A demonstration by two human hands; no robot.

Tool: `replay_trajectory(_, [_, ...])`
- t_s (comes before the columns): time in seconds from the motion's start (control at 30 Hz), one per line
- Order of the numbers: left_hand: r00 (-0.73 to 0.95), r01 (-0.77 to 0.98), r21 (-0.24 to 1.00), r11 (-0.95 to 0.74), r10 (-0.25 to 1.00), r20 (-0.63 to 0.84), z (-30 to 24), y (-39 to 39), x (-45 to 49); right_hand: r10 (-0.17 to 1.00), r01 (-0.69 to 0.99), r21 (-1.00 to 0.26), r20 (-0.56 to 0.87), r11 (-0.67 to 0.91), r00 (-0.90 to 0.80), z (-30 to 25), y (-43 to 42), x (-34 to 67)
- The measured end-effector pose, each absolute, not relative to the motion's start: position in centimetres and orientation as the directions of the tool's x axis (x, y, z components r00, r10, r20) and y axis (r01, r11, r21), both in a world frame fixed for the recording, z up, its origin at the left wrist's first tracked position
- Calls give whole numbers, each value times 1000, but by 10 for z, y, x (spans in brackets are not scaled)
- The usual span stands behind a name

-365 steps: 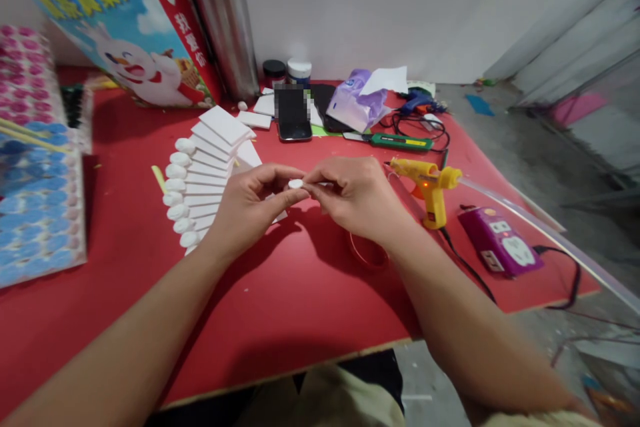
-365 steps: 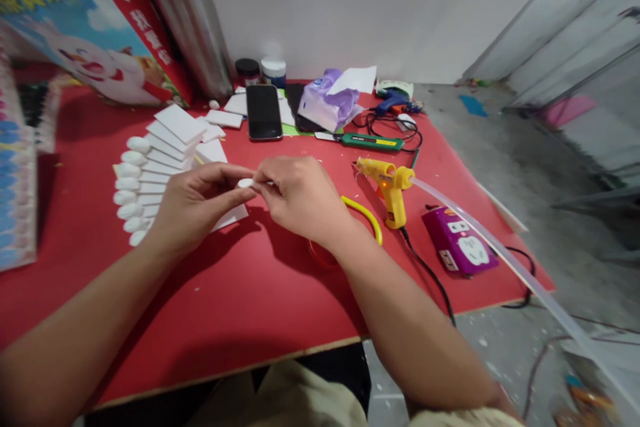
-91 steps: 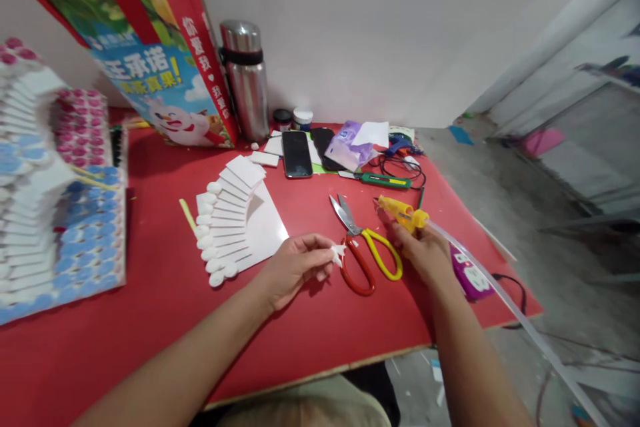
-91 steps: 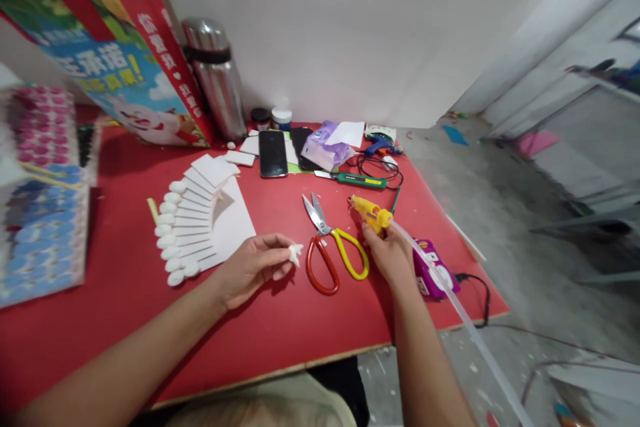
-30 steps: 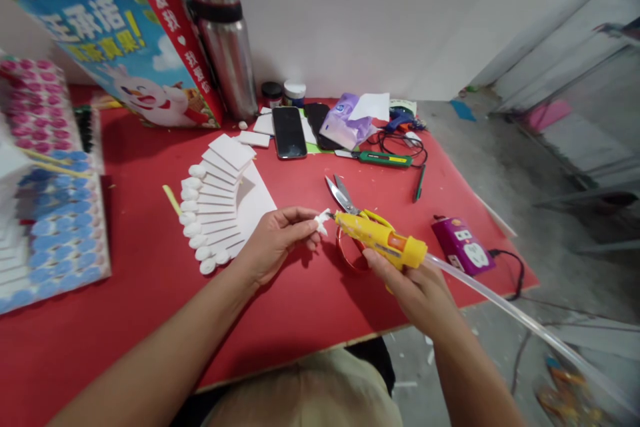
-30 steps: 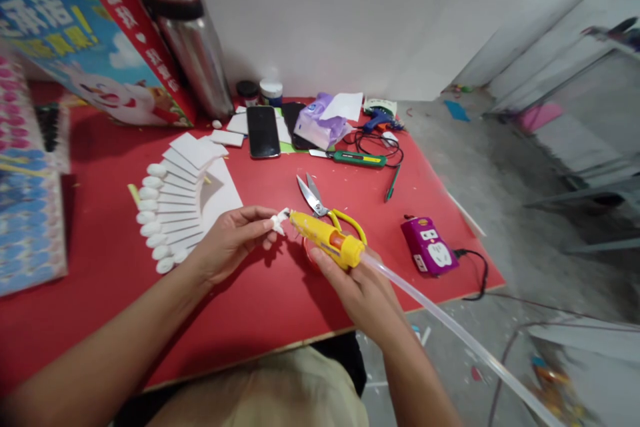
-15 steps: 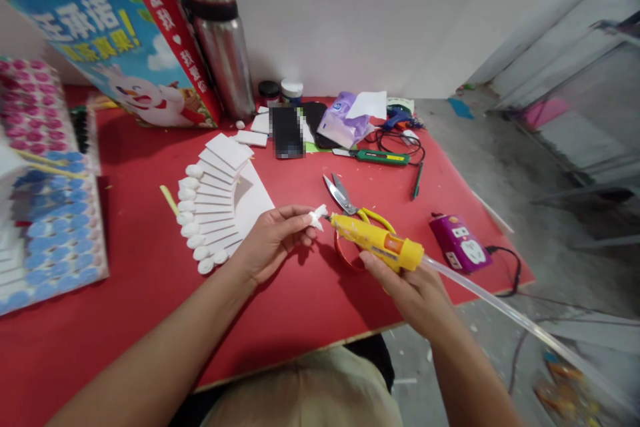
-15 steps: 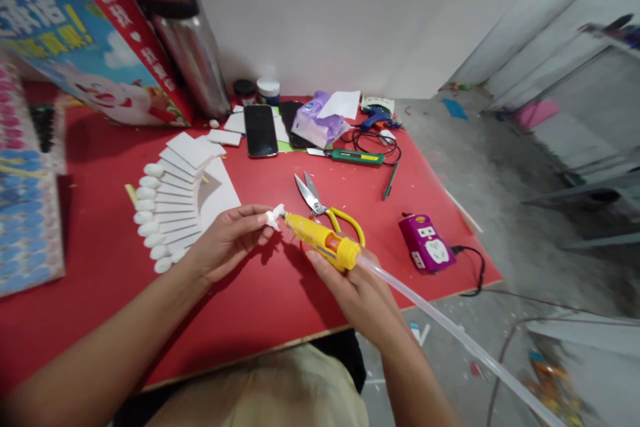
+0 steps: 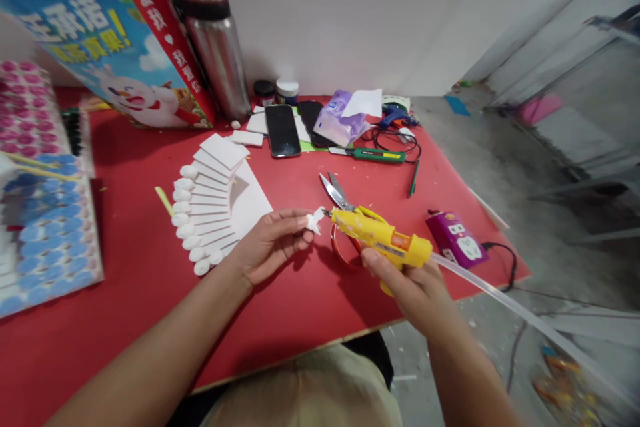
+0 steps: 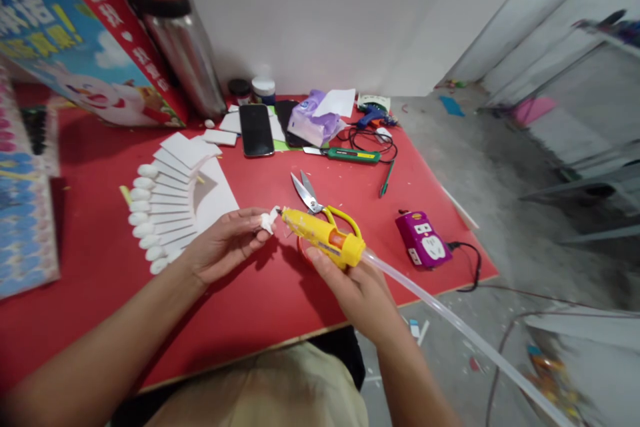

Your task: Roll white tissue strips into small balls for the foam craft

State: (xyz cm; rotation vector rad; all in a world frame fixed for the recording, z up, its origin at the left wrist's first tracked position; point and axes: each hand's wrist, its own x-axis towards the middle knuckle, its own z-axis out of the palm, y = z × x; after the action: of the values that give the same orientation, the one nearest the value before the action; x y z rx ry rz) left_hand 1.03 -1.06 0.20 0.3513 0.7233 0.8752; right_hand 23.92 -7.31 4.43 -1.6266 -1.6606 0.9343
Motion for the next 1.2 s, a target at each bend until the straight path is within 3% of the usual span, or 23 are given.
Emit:
replay_trajectory(0.4, [406,-572,580,580,815,-414,-2,-10,10,989,662,-748,-67,37,-131,49,-76,237])
replay_trajectory(0.93, [436,-577,575,580,814,-384,4,-11,10,994,643,-763,3,73,-110,51,-70,238])
replay_trajectory(1.2, [378,-607,595,526,850,-367,0,-7,7,995,641,-766,26,-42,97,41,-31,269])
